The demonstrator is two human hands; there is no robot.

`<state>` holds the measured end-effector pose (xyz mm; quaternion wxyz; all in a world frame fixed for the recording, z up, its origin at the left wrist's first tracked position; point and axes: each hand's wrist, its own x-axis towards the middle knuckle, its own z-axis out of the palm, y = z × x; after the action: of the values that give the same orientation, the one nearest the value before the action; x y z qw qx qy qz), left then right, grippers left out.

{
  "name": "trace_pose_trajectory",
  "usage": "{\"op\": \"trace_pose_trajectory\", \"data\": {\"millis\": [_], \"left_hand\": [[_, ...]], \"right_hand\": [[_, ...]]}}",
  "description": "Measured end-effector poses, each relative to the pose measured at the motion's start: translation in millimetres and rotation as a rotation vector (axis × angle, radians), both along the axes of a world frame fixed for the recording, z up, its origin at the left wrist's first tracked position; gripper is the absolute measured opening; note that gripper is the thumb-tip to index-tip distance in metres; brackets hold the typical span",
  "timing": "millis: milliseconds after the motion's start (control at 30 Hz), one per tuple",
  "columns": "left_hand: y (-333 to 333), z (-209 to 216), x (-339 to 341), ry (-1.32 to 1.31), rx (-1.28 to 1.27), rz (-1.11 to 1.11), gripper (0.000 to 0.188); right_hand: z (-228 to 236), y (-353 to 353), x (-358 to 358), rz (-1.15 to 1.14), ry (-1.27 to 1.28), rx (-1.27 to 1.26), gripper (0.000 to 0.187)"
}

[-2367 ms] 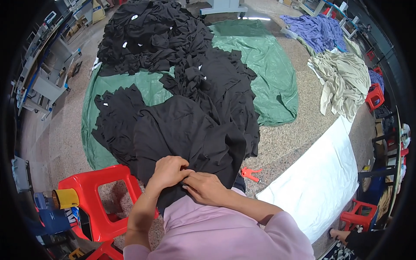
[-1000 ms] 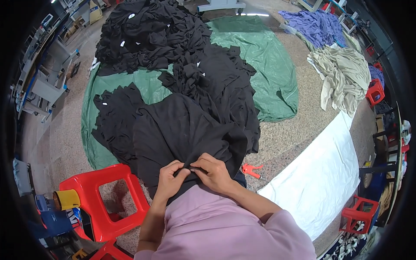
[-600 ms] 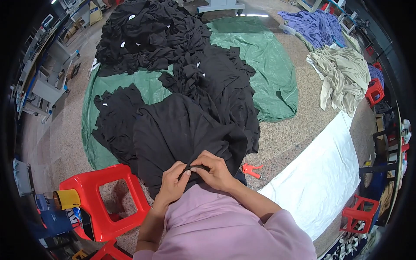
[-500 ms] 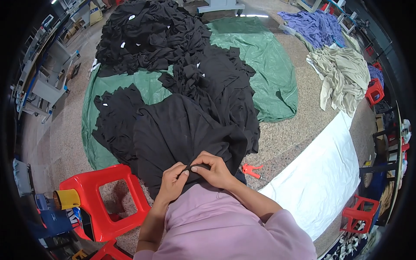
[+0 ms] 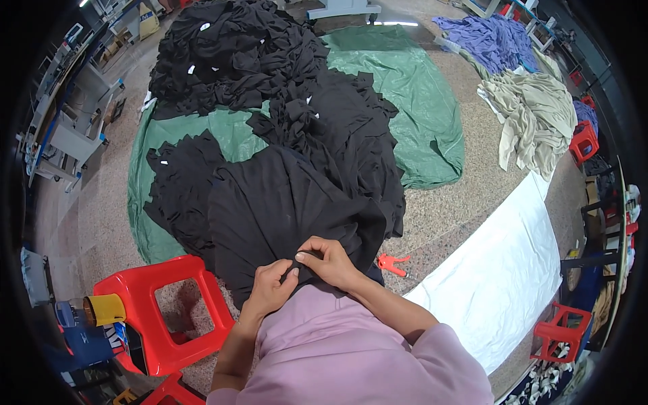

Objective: Inspecting and cleaning loose threads or stickers from black fabric garment pieces in a factory.

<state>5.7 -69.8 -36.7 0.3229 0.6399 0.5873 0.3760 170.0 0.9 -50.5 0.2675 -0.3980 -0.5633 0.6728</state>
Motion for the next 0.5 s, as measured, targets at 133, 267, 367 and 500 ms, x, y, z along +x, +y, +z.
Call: {"op": "trace_pose_trajectory", "data": {"millis": [133,267,367,500], "left_hand": [[-2,-5,4,-0.231,-0.115,0.117,0.008],[0,-9,9,-0.356,-0.198,0.36,0.012],[0,-12,-1,-0.437,-0.277,0.417,0.016],[8,-10,-12,-0.346,-0.328,0.284,0.016]], "right_hand": [[8,2,-5,0.01,-0.033,-0.042,0.013],[8,-3,-2,-0.007,-0.057,-0.012,0.016],[18,-4,11,0.013,-0.136,0.138,0.018],[35,-10,24,0.084,-0.227,0.397,0.016]]}}
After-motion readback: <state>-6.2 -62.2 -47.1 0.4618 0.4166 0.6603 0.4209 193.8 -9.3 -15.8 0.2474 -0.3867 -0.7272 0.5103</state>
